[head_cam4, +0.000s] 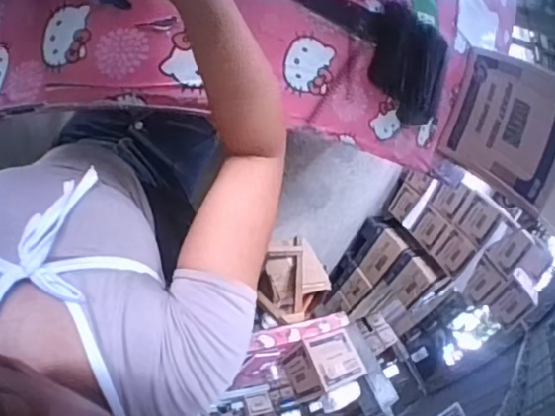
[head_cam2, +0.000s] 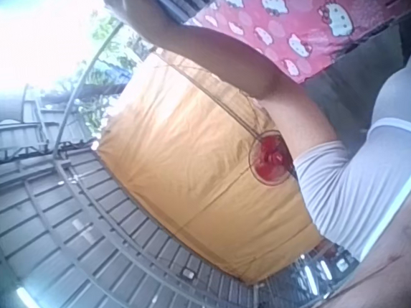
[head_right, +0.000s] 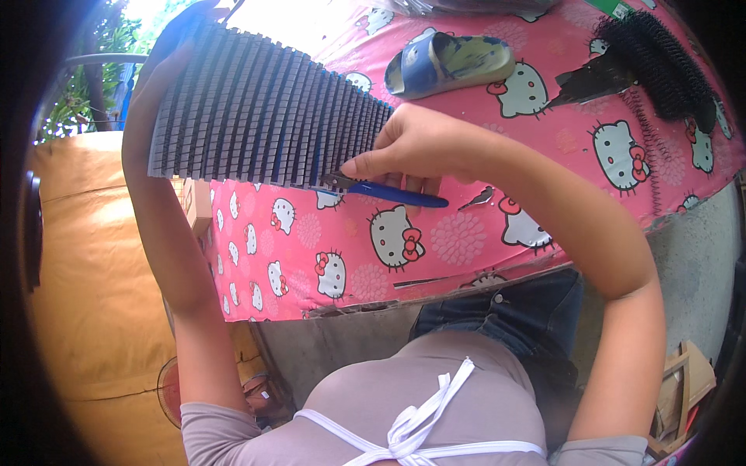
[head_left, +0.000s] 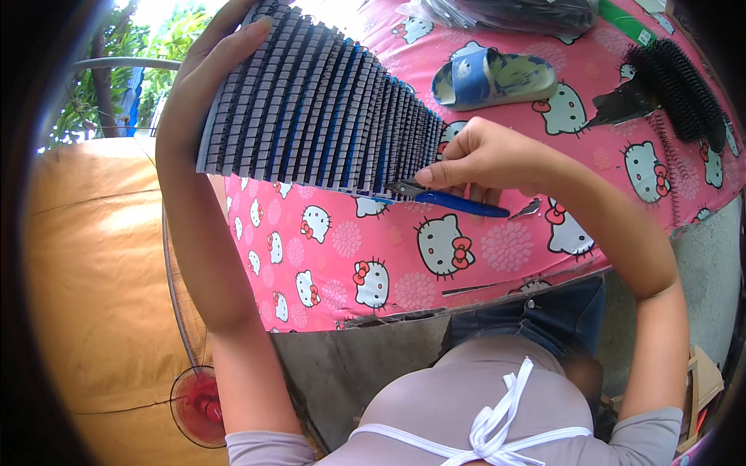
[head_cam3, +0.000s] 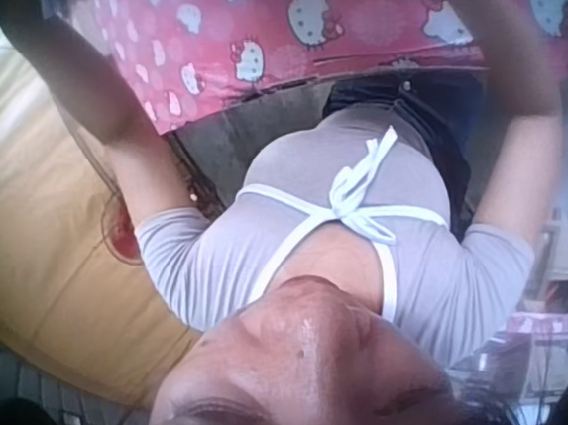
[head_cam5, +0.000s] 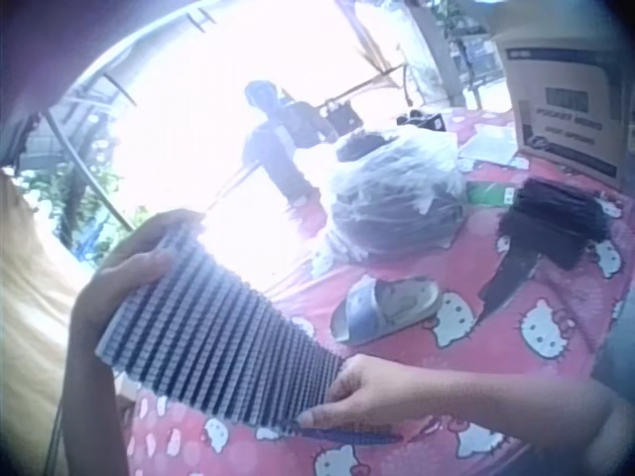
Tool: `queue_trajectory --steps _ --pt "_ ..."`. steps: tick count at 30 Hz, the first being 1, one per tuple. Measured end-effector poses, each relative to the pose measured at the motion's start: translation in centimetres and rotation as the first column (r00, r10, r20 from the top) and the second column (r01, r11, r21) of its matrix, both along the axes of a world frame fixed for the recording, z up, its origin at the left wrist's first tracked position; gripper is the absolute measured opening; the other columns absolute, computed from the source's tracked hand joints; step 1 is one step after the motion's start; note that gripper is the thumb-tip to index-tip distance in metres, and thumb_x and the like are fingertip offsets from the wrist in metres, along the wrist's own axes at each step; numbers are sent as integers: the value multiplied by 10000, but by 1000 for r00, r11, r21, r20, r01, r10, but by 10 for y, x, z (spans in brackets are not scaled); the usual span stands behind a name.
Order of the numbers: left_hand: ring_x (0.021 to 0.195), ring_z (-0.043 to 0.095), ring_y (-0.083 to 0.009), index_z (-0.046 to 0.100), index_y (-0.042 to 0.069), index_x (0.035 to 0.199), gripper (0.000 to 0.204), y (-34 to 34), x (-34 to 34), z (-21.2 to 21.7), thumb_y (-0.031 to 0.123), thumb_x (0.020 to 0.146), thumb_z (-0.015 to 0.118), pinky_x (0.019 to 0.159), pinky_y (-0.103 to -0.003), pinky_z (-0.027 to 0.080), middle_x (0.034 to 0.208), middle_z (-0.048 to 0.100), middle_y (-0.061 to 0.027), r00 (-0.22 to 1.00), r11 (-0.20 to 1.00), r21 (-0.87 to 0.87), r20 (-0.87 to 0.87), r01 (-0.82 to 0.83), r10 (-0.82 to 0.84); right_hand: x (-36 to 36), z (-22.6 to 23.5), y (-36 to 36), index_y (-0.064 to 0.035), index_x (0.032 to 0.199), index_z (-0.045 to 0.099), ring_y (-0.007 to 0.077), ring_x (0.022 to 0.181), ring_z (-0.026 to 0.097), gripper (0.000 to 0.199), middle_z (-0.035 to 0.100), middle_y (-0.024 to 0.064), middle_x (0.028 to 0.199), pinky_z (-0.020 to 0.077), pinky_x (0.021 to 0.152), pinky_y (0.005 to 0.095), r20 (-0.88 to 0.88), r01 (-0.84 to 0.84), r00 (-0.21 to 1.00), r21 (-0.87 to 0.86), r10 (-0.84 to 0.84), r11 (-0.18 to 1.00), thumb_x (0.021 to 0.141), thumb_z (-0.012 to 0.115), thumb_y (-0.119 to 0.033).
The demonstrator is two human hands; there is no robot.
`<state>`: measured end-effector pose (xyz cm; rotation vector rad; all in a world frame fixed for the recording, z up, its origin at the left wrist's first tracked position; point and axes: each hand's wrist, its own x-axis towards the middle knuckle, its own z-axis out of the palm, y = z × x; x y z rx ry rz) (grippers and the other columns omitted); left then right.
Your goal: The person uses pliers to trim and tuck the ends of the wire binding on a stack of blue notebooks. They work through the stack, handling each notebook to ensure the spiral ends are finished correctly.
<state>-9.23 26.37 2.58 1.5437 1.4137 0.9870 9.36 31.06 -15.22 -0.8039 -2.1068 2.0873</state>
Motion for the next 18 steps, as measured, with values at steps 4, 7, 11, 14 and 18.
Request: queue_trajectory --steps 4,7,11,14,18 --pt "942 587 -202 490 -2 1257 498 1 -4 -11 173 800 580 864 -310 473 1055 582 -102 997 992 122 -71 19 -10 4 -28 -15 -16 857 644 259 763 627 387 622 145 780 488 689 379 -284 201 958 550 -44 811 701 769 -348" --pt "940 589 -203 491 -1 1257 523 0 0 -13 193 782 591 857 -310 484 1057 582 -105 994 986 166 -97 -24 40 8 -46 -21 -47 960 561 310 876 570 427 569 117 909 441 778 417 -507 467 862 815 31 343 673 765 -288" --pt "920 605 -211 491 4 1259 540 2 -1 -10 192 767 612 823 -306 518 1062 586 -121 993 988 146 -96 -54 68 -1 -44 -18 -40 951 573 298 842 583 413 575 124 888 459 750 415 -524 493 848 835 80 243 683 762 -290" --pt "892 612 -208 492 7 1258 536 6 2 -14 194 771 612 801 -302 529 1059 587 -124 982 974 208 -142 -92 124 -2 -40 -12 -18 869 613 235 752 603 354 600 109 804 478 672 370 -423 326 905 755 44 569 703 768 -290" --pt "887 608 -197 487 5 1260 526 15 -38 -15 194 784 604 801 -291 525 1054 586 -119 848 869 283 -238 -405 473 -4 -24 -4 11 685 638 93 500 515 405 558 29 573 405 466 270 -156 65 986 55 -55 996 728 793 -361"
